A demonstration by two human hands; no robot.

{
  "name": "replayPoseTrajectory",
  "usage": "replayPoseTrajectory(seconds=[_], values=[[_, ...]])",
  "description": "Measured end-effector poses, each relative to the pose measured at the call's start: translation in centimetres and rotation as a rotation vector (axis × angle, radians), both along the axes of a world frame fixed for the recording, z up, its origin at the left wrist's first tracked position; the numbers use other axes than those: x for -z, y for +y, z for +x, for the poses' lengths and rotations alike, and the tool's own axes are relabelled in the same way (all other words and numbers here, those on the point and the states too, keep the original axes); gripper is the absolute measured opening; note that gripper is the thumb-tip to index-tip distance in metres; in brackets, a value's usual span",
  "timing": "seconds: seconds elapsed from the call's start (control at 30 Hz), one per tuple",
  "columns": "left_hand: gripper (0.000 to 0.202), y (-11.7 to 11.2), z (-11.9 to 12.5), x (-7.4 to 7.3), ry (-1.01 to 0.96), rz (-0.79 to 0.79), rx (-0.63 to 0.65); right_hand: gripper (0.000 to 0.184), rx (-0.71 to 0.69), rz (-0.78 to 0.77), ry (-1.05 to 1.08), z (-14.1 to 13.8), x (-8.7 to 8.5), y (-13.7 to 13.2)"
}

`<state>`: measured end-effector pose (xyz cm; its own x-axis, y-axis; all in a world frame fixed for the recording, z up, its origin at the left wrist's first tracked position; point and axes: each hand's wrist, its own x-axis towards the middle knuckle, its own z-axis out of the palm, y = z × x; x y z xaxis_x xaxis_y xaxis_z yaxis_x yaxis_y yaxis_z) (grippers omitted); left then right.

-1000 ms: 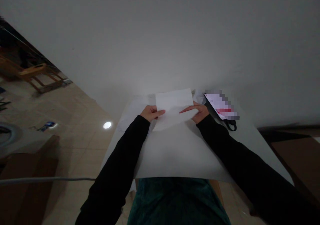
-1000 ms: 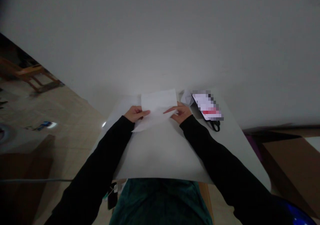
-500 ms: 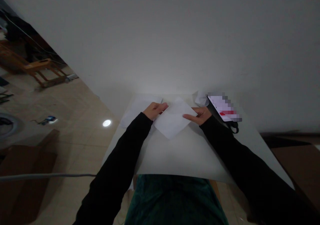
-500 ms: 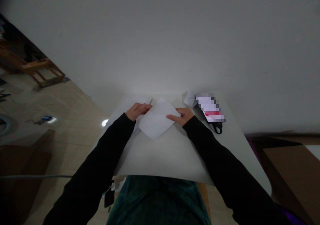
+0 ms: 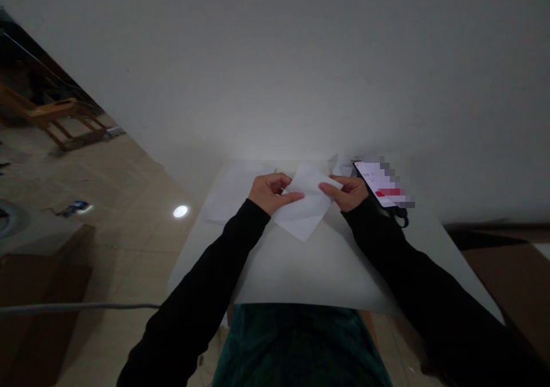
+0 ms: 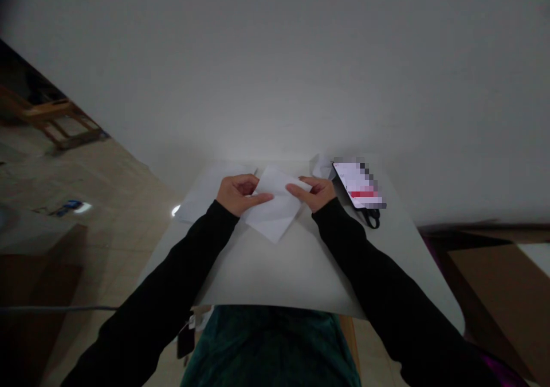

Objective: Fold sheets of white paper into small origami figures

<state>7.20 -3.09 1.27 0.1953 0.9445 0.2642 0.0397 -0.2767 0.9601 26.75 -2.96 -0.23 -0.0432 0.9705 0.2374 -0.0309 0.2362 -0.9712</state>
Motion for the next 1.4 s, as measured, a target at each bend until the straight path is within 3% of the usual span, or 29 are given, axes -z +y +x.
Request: replayPoseTrajectory(seconds=[0.2, 0.33, 0.43, 0.57, 0.83, 1.4], values=[[0.027, -1.0, 1.3, -0.5, 0.007, 0.108, -0.061, 0.023, 0.228, 0.169, -0.175, -0.6, -1.8, -1.4], [0.02, -1.2, 1.5, -1.2, -0.044, 0.178, -0.239, 0.023, 0.178, 0.265, -0.195, -0.6, -2.0, -1.7], [0.023, -1.1, 1.5, -1.3, -0.059, 0.178, -0.289, 0.023, 0.143, 0.274, -0.196, -0.4, -2.1, -1.7], [0.03, -1.1, 1.6, -1.2, -0.081, 0.16, -0.296, 0.023, 0.14, 0.281, -0.243, -0.2, -2.3, -1.8], [0.02, -1.2, 1.8, -1.4, -0.097, 0.156, -0.323, 0.022, 0.196, 0.298, -0.28, -0.2, -2.2, -1.7], [0.022, -1.1, 1.8, -0.9, -0.096, 0.153, -0.293, 0.024, 0.235, 0.25, -0.272, -0.2, -2.0, -1.4]])
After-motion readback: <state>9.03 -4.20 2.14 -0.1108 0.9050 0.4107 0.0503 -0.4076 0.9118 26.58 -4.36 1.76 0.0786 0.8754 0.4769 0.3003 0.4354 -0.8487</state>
